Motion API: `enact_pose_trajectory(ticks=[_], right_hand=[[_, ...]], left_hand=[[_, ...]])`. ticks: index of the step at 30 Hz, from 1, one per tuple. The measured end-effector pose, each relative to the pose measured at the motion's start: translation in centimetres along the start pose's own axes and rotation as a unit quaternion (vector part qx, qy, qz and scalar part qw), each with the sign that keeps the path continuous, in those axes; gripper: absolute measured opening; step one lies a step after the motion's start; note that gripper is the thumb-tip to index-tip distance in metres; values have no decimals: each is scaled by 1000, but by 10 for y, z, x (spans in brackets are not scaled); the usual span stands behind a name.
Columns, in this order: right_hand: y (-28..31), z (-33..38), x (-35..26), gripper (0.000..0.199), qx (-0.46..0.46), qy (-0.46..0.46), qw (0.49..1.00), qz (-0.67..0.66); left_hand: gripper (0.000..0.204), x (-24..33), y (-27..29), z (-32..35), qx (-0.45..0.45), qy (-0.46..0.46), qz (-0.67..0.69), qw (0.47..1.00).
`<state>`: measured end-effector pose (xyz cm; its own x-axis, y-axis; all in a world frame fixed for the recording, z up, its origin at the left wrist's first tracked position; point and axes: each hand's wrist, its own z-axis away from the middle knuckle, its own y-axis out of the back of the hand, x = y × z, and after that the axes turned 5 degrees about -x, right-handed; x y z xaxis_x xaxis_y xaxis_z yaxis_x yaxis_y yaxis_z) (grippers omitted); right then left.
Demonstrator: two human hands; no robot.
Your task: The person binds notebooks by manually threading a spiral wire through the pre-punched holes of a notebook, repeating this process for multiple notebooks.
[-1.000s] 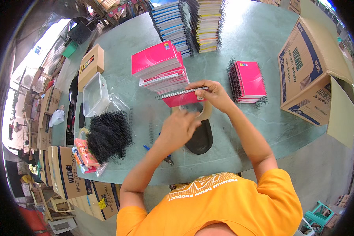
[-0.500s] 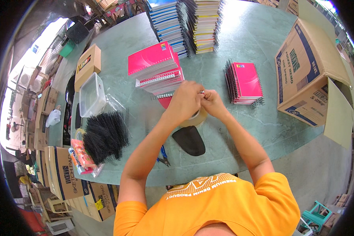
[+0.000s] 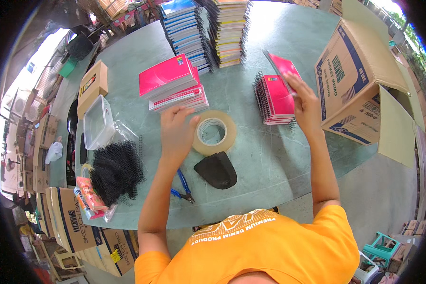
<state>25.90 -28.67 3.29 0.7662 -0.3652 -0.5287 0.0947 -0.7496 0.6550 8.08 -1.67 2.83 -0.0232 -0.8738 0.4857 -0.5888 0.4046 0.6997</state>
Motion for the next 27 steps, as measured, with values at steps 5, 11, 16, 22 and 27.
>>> enact_pose_trajectory(ticks=[5, 11, 16, 22, 27], right_hand=[[-11, 37, 16, 44, -124, 30, 963, 239], [-12, 28, 12, 46, -168, 40, 968, 180], [-18, 27, 10, 45, -166, 32, 970, 173], [-28, 21, 3, 43, -172, 33, 967, 186], [-25, -10, -19, 35, -129, 70, 982, 117]], left_hand=[[21, -8, -15, 22, -23, 8, 27, 999], [19, -6, -15, 17, -31, -5, 29, 999], [18, -9, -13, 21, -52, -48, 5, 997], [17, -35, 13, 46, -35, 101, 65, 992], [24, -75, 35, 89, -133, 286, -48, 948]])
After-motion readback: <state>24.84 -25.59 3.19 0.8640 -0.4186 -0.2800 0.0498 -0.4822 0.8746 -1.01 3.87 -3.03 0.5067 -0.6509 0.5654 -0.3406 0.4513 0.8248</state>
